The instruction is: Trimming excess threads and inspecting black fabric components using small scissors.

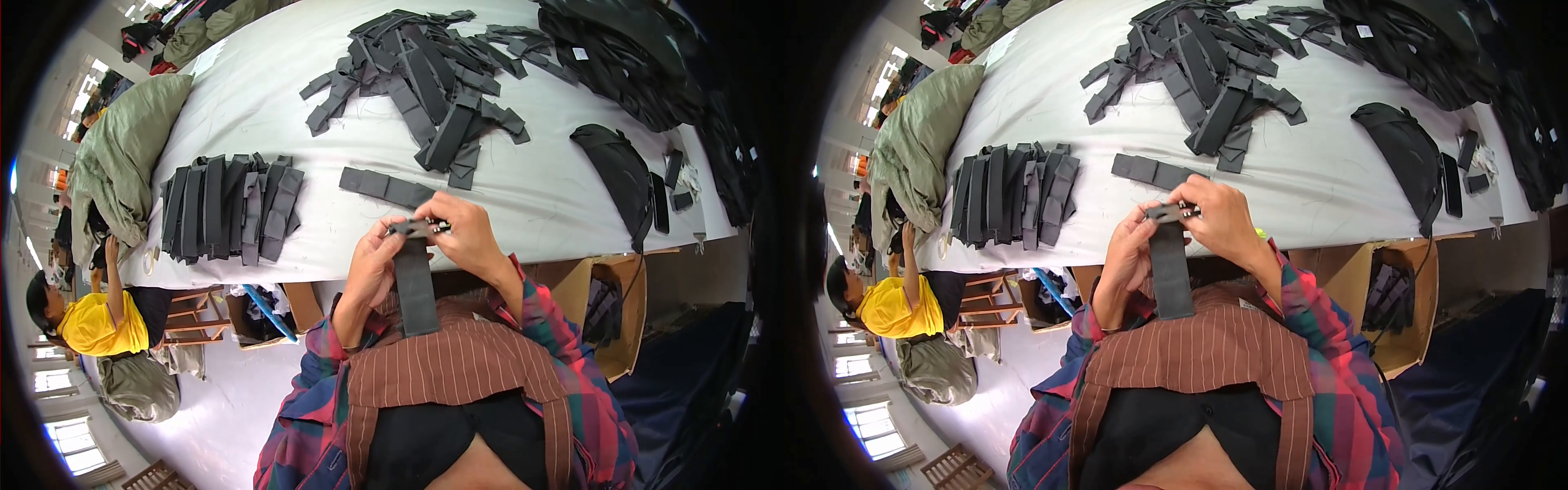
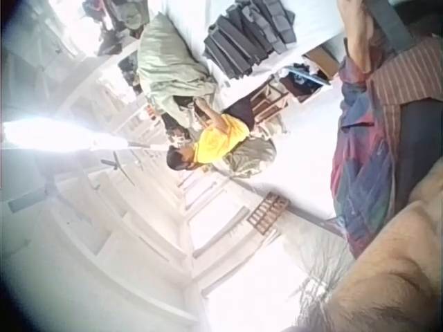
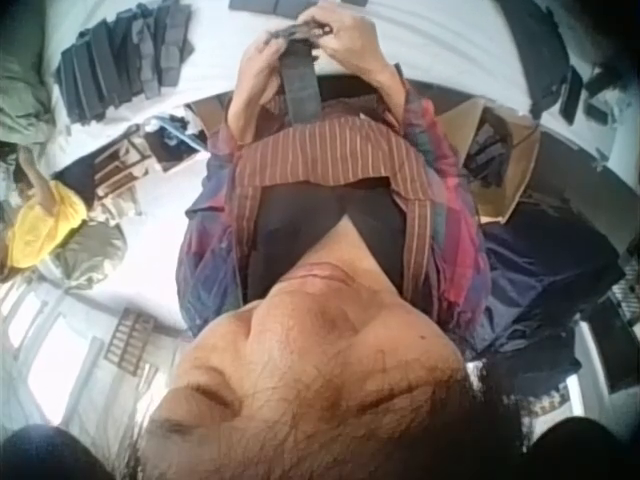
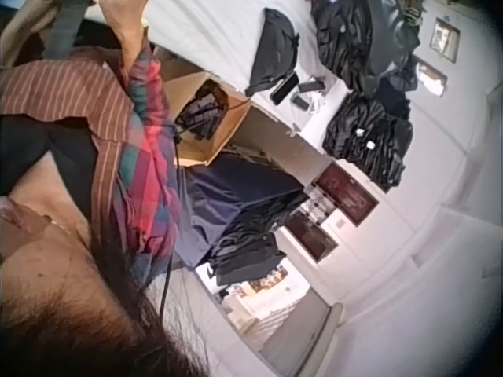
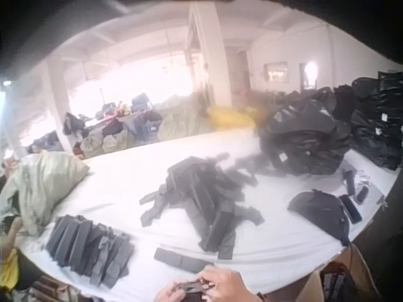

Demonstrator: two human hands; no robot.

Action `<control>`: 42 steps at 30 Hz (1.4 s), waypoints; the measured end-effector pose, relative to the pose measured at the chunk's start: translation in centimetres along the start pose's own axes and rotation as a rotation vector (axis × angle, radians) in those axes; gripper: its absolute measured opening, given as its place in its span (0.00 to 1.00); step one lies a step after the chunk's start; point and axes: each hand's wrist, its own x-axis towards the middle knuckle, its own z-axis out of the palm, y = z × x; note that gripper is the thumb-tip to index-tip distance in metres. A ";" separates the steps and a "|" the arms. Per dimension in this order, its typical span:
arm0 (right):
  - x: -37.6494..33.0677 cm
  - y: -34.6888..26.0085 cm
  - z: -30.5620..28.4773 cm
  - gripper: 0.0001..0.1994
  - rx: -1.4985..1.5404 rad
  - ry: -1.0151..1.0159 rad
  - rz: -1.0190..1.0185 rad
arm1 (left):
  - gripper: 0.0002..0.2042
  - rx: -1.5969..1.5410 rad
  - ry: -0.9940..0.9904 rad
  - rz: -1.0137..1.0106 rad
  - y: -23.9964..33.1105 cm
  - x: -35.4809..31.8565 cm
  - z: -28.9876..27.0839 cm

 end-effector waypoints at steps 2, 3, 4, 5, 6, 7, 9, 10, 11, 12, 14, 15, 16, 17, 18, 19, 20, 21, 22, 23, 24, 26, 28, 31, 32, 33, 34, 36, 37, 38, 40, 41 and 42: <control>0.6 0.0 0.4 0.06 0.080 0.005 0.071 | 0.09 0.144 0.100 0.071 -0.3 0.6 -0.2; 0.8 0.0 0.5 0.06 0.095 0.036 0.080 | 0.08 0.202 0.140 0.081 0.2 0.8 0.0; 0.9 0.0 0.6 0.06 0.109 0.068 0.089 | 0.08 0.200 0.141 0.076 0.3 1.0 0.0; 0.8 0.0 0.5 0.07 0.143 0.061 0.128 | 0.08 0.221 0.160 0.117 0.3 1.1 -0.1; 0.8 -0.2 0.5 0.07 0.147 0.055 0.129 | 0.09 0.242 0.183 0.163 0.4 1.3 -0.2; 0.7 -0.6 0.3 0.08 0.148 0.123 0.090 | 0.10 0.234 0.240 0.170 0.7 1.2 0.2; 0.1 -1.1 -0.4 0.11 0.094 0.183 0.024 | 0.11 0.238 0.273 0.188 0.6 1.2 -0.4; -0.5 -1.1 -0.8 0.11 0.098 0.178 0.025 | 0.11 0.244 0.298 0.204 0.6 1.2 -0.7; -1.1 -0.9 -1.1 0.11 0.011 0.103 -0.021 | 0.11 0.244 0.305 0.204 0.6 1.1 -1.0; -1.7 -0.9 -1.4 0.11 -0.079 0.030 -0.065 | 0.12 0.230 0.308 0.219 0.5 1.2 -1.2; -2.6 -1.2 -1.3 0.11 -0.117 0.011 -0.087 | 0.12 0.216 0.315 0.231 0.3 1.3 -1.5; -2.9 -1.2 -1.1 0.11 -0.136 0.014 -0.107 | 0.11 0.213 0.318 0.238 0.2 1.3 -1.6; -3.1 -1.2 -0.8 0.11 -0.156 0.018 -0.129 | 0.11 0.210 0.320 0.246 0.2 1.4 -1.6; -3.3 -1.2 -0.4 0.10 -0.166 0.041 -0.132 | 0.11 0.211 0.322 0.243 0.0 1.4 -1.6; -3.4 -1.2 0.1 0.10 -0.165 0.042 -0.131 | 0.11 0.197 0.313 0.251 -0.1 1.5 -1.6; -3.5 -1.2 0.5 0.10 -0.139 0.071 -0.104 | 0.11 0.183 0.304 0.259 -0.2 1.5 -1.6; -3.6 -1.2 0.7 0.09 -0.113 0.099 -0.077 | 0.11 0.184 0.304 0.258 -0.2 1.6 -1.5; -3.5 -1.1 0.7 0.08 -0.142 0.096 -0.083 | 0.10 0.177 0.313 0.253 -0.1 1.5 -1.3; -3.5 -1.1 0.7 0.08 -0.140 0.097 -0.083 | 0.09 0.170 0.322 0.248 0.0 1.5 -1.1; -3.4 -1.0 0.7 0.08 -0.072 0.125 -0.011 | 0.09 0.171 0.323 0.248 0.1 1.4 -1.0; -3.3 -1.0 0.8 0.08 -0.003 0.151 0.060 | 0.09 0.149 0.312 0.254 0.2 1.3 -0.8; -3.1 -1.6 0.3 0.09 -0.005 0.136 0.059 | 0.09 0.126 0.306 0.263 0.6 1.1 -0.1; -3.0 -2.0 0.2 0.10 -0.008 0.120 0.058 | 0.10 0.081 0.303 0.283 1.1 0.9 1.0; -2.9 -2.5 0.4 0.12 -0.090 0.079 -0.113 | 0.10 0.127 0.312 0.299 1.4 1.0 0.9; -2.9 -2.6 0.5 0.12 -0.089 0.075 -0.116 | 0.10 0.126 0.315 0.302 1.4 1.1 0.8; -2.8 -2.8 0.7 0.12 -0.076 0.046 -0.113 | 0.10 0.120 0.333 0.287 1.4 1.2 0.7; -2.7 -2.9 0.8 0.13 -0.064 0.016 -0.111 | 0.10 0.114 0.352 0.271 1.3 1.2 0.7; -2.5 -3.2 0.9 0.13 -0.081 0.017 -0.138 | 0.10 0.116 0.359 0.293 1.3 1.1 0.7; -2.4 -3.2 1.0 0.13 -0.099 0.021 -0.163 | 0.10 0.119 0.364 0.312 1.3 1.1 0.6; -2.5 -3.3 1.1 0.13 -0.097 0.018 -0.166 | 0.10 0.119 0.367 0.316 1.3 0.9 0.7; -2.4 -3.2 1.1 0.14 -0.097 0.030 -0.183 | 0.10 0.095 0.388 0.282 1.4 0.8 0.7; -2.4 -3.1 1.1 0.14 -0.095 0.027 -0.189 | 0.10 0.094 0.391 0.288 1.4 0.9 0.5; -2.5 -3.1 1.0 0.12 -0.077 0.015 -0.160 | 0.10 0.096 0.388 0.274 1.4 0.9 0.3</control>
